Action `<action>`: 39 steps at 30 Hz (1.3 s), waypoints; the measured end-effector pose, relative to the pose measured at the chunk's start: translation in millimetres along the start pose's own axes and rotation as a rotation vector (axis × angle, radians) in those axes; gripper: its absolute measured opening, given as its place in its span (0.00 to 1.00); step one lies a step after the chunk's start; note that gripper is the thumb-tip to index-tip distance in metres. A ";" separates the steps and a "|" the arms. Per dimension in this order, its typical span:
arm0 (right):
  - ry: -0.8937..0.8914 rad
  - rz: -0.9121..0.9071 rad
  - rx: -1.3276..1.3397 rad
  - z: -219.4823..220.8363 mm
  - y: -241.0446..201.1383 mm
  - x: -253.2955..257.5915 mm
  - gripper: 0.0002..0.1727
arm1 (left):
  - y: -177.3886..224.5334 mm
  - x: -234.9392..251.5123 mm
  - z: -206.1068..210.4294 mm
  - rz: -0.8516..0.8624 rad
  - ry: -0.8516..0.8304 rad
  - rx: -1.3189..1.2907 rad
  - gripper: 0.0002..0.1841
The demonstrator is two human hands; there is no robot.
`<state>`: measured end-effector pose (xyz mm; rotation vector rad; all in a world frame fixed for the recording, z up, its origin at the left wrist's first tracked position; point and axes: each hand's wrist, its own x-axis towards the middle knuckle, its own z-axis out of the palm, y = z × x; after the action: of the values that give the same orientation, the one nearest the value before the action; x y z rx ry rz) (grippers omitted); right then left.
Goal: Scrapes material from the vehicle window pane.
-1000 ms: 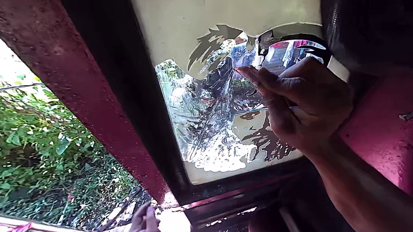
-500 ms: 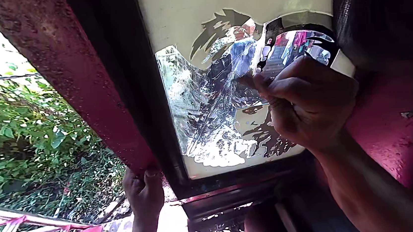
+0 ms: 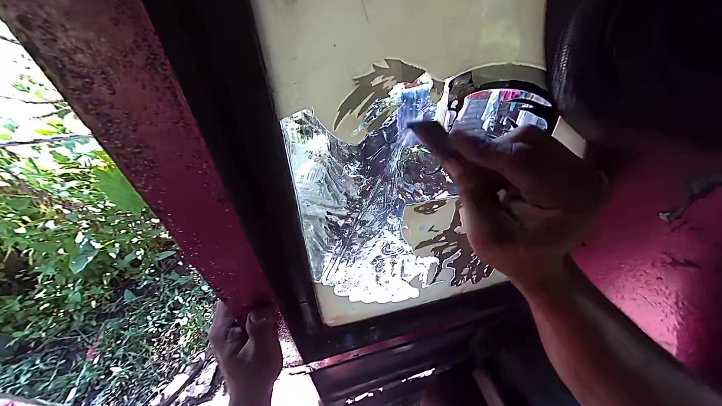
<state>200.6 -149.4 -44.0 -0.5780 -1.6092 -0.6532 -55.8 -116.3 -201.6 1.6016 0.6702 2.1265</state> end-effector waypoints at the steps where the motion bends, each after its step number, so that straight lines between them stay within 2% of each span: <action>1: 0.053 0.017 -0.019 4.7 -0.7 0.2 0.10 | -0.1 -0.5 0.1 0.000 -0.004 -0.006 0.15; 4: 0.150 0.057 -0.067 20.4 -6.2 -0.2 0.09 | 1.3 0.1 1.4 0.006 0.004 0.003 0.15; 10: 0.214 0.103 -0.086 35.4 -18.2 -4.9 0.10 | 1.2 -0.7 0.4 -0.003 0.003 0.021 0.16; 18: 0.136 -0.013 -0.092 32.2 -11.8 -1.6 0.08 | 1.6 -2.3 0.0 -0.013 0.027 0.067 0.19; 21: 0.130 -0.066 -0.117 31.8 -8.5 5.6 0.07 | 1.2 -2.2 0.7 -0.008 0.022 0.049 0.17; 34: -0.015 -0.112 -0.126 25.4 -7.3 6.0 0.10 | 6.4 -1.1 5.1 -0.063 0.065 0.096 0.22; 39: 0.058 -0.113 0.004 22.0 1.2 4.1 0.09 | 2.2 0.3 2.5 -0.034 0.043 0.068 0.21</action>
<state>185.3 -133.1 -41.9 -0.4631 -1.5968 -0.7441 -53.5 -117.6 -199.4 1.5717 0.7860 2.1406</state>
